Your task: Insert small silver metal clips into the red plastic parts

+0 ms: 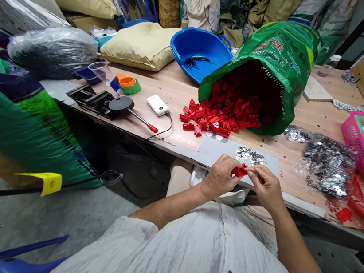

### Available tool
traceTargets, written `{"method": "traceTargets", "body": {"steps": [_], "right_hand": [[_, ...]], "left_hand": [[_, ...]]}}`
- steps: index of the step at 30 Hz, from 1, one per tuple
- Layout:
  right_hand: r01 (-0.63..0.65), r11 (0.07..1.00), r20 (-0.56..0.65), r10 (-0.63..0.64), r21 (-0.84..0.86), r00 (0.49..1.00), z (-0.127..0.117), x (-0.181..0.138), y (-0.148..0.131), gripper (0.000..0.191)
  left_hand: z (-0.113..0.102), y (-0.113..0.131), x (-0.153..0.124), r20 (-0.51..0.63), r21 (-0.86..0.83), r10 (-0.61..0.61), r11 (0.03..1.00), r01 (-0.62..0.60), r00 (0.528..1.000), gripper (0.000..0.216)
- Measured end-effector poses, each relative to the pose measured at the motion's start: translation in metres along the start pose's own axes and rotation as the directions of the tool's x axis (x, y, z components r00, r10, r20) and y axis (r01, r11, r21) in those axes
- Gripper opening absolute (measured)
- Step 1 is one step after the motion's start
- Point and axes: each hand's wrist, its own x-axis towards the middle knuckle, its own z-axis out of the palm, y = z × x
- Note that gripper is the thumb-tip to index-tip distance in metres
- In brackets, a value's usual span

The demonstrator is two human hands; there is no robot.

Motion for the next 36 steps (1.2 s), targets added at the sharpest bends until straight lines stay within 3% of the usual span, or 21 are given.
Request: {"method": "traceTargets", "body": {"steps": [6, 13, 20, 28, 36], "right_hand": [[-0.241, 0.966, -0.032, 0.245, 0.099, 0.969, -0.007, 0.001, 0.007, 0.028], [-0.283, 0.918, 0.131, 0.255, 0.277, 0.958, 0.001, 0.002, 0.018, 0.027], [-0.357, 0.84, 0.246, 0.276, 0.409, 0.929, 0.003, 0.001, 0.021, 0.038], [-0.567, 0.687, 0.447, 0.374, 0.454, 0.812, 0.005, -0.013, 0.019, 0.041], [-0.648, 0.552, 0.547, 0.364, 0.525, 0.754, 0.005, -0.015, 0.021, 0.039]], "left_hand": [[0.001, 0.0, -0.001, 0.016, 0.031, 0.017, 0.999, -0.018, 1.0, 0.011], [0.003, 0.001, -0.006, 0.048, 0.004, 0.035, 0.999, -0.035, 0.998, 0.01], [0.008, 0.001, -0.013, 0.147, -0.001, 0.022, 1.0, -0.022, 0.989, 0.006], [0.003, -0.002, -0.027, 0.109, -0.103, -0.027, 0.994, 0.038, 0.994, 0.012], [-0.001, -0.005, -0.031, 0.06, -0.195, -0.02, 0.98, 0.032, 0.998, 0.012]]}}
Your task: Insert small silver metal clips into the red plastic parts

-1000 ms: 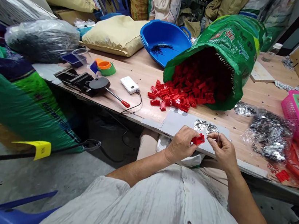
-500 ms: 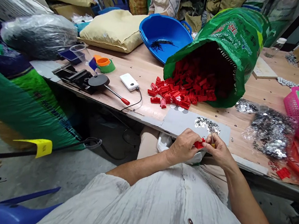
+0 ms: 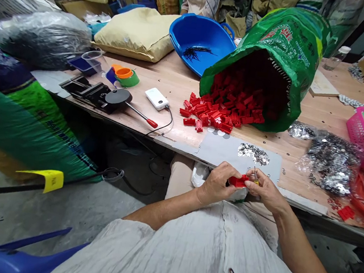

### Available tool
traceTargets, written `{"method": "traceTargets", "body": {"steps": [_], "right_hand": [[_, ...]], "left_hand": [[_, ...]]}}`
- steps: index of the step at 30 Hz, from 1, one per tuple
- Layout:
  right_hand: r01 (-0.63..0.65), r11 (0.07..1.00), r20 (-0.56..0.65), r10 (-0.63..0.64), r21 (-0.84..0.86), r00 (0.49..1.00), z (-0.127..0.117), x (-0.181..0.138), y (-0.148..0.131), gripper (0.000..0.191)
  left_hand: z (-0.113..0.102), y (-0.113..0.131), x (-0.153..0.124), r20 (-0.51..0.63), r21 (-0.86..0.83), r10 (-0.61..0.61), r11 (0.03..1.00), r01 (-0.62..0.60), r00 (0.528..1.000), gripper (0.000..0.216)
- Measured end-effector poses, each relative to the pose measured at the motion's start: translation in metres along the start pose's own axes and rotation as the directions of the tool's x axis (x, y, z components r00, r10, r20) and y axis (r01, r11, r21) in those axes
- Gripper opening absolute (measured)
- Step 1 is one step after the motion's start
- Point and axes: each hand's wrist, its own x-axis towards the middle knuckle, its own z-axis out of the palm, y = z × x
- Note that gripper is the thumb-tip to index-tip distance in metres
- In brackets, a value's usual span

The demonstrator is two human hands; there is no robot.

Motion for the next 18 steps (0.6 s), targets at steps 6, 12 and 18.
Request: {"method": "traceTargets", "body": {"steps": [6, 12, 18], "right_hand": [[-0.068, 0.989, 0.066, 0.06, 0.131, 0.996, 0.002, 0.004, 0.006, 0.042], [-0.02, 0.992, 0.021, 0.023, -0.128, 1.0, -0.002, 0.015, -0.006, 0.047], [-0.111, 0.436, -0.32, -0.441, -0.893, 0.839, -0.023, 0.043, -0.025, 0.016]], "left_hand": [[-0.001, -0.008, -0.009, -0.078, -0.089, 0.12, 0.988, -0.127, 0.99, 0.019], [0.0, -0.021, -0.016, -0.1, -0.29, -0.21, 0.941, 0.173, 0.973, 0.028], [-0.006, -0.024, -0.008, 0.099, -0.677, -0.605, 0.541, 0.499, 0.79, 0.042]]}}
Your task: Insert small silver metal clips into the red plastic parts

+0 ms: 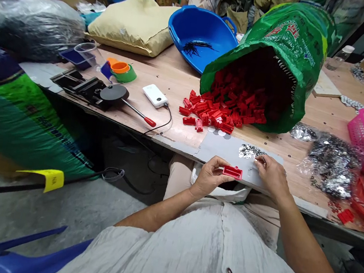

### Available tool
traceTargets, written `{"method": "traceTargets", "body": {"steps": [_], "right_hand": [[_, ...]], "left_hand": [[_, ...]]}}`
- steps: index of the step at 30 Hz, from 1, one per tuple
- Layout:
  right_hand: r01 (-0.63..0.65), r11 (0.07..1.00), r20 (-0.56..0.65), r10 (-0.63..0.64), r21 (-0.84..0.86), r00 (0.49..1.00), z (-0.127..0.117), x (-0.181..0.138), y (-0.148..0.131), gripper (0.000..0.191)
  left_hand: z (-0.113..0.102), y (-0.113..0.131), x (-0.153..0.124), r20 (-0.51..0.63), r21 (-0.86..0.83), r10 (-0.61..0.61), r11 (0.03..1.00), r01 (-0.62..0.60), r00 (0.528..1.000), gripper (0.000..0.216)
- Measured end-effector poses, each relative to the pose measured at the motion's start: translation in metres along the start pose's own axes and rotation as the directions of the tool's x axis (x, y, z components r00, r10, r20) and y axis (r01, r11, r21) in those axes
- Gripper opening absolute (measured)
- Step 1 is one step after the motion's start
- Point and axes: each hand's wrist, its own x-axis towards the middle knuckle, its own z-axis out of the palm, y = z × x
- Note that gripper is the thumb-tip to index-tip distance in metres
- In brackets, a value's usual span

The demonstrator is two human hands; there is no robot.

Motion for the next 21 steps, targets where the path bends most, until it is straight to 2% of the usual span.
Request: {"method": "traceTargets", "body": {"steps": [3, 9, 15, 21], "right_hand": [[0.05, 0.975, -0.003, -0.052, -0.216, 0.999, 0.008, 0.012, 0.002, 0.017], [0.015, 0.938, -0.003, -0.017, -0.347, 1.0, 0.021, 0.025, -0.005, 0.017], [-0.005, 0.972, 0.03, 0.013, -0.235, 0.999, 0.019, 0.031, -0.003, 0.011], [-0.037, 0.999, 0.001, 0.037, -0.012, 0.999, 0.011, 0.029, 0.005, 0.011]], "left_hand": [[-0.001, 0.003, 0.002, -0.005, -0.089, -0.052, 0.995, 0.052, 0.999, 0.043], [-0.006, 0.003, 0.002, 0.049, -0.194, -0.101, 0.975, 0.109, 0.994, 0.043], [-0.008, 0.002, 0.003, 0.017, -0.277, -0.175, 0.945, 0.173, 0.984, 0.044], [-0.006, 0.011, 0.004, 0.08, -0.401, -0.281, 0.87, 0.289, 0.956, 0.051]]}}
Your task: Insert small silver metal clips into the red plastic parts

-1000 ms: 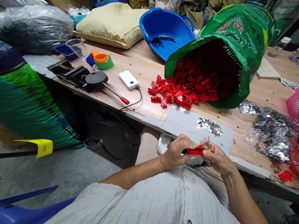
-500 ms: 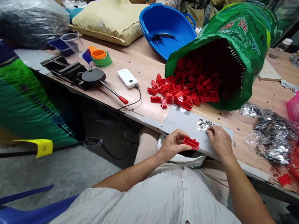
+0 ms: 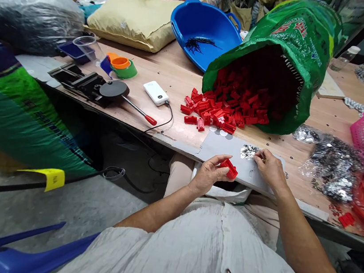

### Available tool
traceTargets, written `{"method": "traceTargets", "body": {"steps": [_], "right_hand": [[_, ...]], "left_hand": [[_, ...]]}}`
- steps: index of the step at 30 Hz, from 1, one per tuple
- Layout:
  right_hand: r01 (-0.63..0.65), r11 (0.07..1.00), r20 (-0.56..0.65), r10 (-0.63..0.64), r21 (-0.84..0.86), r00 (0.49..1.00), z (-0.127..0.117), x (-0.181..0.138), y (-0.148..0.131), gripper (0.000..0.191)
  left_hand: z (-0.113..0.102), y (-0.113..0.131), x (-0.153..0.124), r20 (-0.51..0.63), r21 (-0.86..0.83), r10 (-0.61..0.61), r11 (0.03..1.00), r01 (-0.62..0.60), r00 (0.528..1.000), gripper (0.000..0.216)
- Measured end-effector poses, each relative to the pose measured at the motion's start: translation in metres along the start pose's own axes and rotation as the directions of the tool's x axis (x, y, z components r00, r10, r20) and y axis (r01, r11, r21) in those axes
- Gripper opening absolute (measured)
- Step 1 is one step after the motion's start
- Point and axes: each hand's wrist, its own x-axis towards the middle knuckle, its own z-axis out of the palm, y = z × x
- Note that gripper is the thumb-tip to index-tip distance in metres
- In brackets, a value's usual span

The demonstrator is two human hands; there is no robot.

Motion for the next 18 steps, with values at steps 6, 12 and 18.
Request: {"method": "traceTargets", "body": {"steps": [6, 12, 18], "right_hand": [[-0.026, 0.906, 0.088, -0.012, 0.422, 0.996, -0.005, -0.013, -0.007, 0.022], [-0.209, 0.703, 0.365, -0.076, 0.68, 0.928, -0.008, -0.047, -0.038, 0.036], [-0.282, 0.648, 0.428, -0.075, 0.708, 0.901, -0.001, -0.056, -0.043, 0.041]], "left_hand": [[0.003, -0.002, 0.004, 0.008, -0.001, 0.039, 0.999, -0.039, 0.999, 0.051], [0.003, -0.007, 0.007, 0.018, 0.273, 0.223, 0.937, -0.219, 0.975, 0.043], [0.009, -0.003, 0.003, 0.142, 0.495, 0.333, 0.792, -0.358, 0.932, 0.033]]}}
